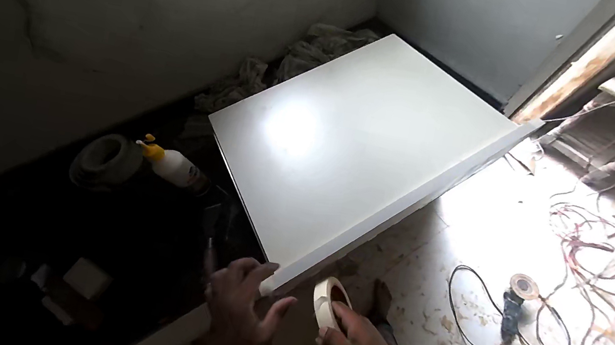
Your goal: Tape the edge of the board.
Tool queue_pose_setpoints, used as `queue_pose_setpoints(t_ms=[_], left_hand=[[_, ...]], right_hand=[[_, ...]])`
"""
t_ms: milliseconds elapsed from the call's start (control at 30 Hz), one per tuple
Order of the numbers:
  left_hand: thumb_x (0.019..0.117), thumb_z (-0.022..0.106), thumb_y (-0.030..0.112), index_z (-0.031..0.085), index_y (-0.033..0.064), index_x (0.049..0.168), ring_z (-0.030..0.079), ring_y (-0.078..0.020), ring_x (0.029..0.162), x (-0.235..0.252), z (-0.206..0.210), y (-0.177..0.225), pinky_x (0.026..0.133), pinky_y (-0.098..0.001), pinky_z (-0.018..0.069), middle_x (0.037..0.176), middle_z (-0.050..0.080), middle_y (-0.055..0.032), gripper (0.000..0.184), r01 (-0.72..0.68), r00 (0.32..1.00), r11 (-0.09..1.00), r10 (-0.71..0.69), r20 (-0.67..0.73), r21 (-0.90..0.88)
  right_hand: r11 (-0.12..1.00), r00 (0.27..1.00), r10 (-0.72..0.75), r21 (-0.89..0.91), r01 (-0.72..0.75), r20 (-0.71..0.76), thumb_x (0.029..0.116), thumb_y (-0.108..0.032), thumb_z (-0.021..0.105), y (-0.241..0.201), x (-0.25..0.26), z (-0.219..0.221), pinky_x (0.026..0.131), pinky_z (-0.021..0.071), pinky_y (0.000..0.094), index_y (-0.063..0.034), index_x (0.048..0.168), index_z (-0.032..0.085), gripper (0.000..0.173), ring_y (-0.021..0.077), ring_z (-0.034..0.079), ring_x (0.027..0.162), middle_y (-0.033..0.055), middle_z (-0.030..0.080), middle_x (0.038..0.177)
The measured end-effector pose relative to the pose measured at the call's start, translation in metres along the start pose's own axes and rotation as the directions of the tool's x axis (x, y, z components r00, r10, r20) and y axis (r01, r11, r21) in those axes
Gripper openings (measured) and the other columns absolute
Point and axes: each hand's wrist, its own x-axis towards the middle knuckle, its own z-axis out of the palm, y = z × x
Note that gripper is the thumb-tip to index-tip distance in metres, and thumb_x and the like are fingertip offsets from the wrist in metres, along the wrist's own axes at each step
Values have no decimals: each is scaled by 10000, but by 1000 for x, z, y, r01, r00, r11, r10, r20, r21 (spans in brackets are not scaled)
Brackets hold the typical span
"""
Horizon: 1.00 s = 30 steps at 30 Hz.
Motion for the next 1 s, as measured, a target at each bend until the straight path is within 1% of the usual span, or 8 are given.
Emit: queue_pose_setpoints(t_ms=[100, 200, 267, 333, 433, 533, 600, 1000], left_hand=[[821, 764, 546, 772, 181, 1174, 672, -267, 958, 3, -7, 34, 822, -535, 546, 1087, 717, -70, 508, 160, 950, 962, -90, 300, -219], [803, 820, 371, 809, 201, 948, 643, -122, 862, 13, 2, 42, 789, -393, 539, 969, 697, 33, 224, 277, 914, 913, -155, 374, -300], [835, 792, 291, 780, 180, 851, 640, -157, 890, 20, 4, 43, 839, -471, 493, 942, 698, 30, 113, 242, 931, 922, -133, 340, -302], [898, 750, 220, 772, 113, 891, 666, -241, 929, 35, 1, 42, 874, -551, 496, 979, 726, -43, 109, 198, 947, 943, -113, 300, -268], [959, 719, 193, 735, 87, 965, 663, -210, 853, 72, -1, 35, 799, -462, 555, 930, 695, -57, 107, 316, 893, 925, -214, 397, -211], [1003, 670, 188, 681, 51, 956, 631, -161, 692, 106, 0, 23, 670, -352, 539, 802, 669, -65, 145, 537, 719, 816, -309, 623, -215], [1003, 668, 174, 665, 43, 928, 618, -150, 661, 113, 2, 19, 640, -327, 525, 766, 657, -63, 151, 578, 686, 781, -310, 658, -235], [971, 715, 200, 687, 92, 923, 633, -150, 662, 111, 12, 16, 630, -340, 529, 773, 683, -35, 122, 551, 741, 796, -329, 586, -250]], right_hand=[[998, 999, -47, -44, 47, 9, 1036, -323, 503, -11, -13, 6, 786, 555, 444, -73, 1292, 587, 368, 209, 665, 867, 98, 669, 983], [991, 998, -57, -120, 60, 25, 1027, -304, 477, -17, -14, 2, 770, 545, 477, -69, 1285, 571, 362, 239, 659, 857, 116, 656, 965], [994, 999, -37, -99, 37, 2, 1031, -338, 471, -16, -10, -2, 748, 545, 471, -72, 1245, 601, 365, 233, 658, 823, 107, 657, 932], [999, 997, 43, 24, -42, -62, 1052, -467, 472, -11, 5, -5, 632, 545, 390, -76, 1085, 652, 432, 175, 622, 660, 46, 630, 779], [969, 991, 120, 222, -105, -57, 1051, -554, 450, -13, 35, -10, 515, 448, 285, -87, 933, 653, 522, 93, 497, 521, -31, 532, 639], [960, 988, 151, 244, -137, -38, 1093, -470, 394, -25, 44, -7, 527, 438, 267, -65, 1029, 645, 480, 86, 496, 542, -29, 534, 668], [964, 985, 167, 219, -152, -52, 1103, -433, 374, -30, 45, -7, 545, 460, 271, -61, 1068, 639, 458, 89, 524, 568, -23, 555, 696], [938, 967, 253, 254, -236, -32, 1112, -434, 355, -34, 47, -10, 577, 493, 275, -48, 1089, 623, 470, 94, 556, 600, -13, 564, 718]])
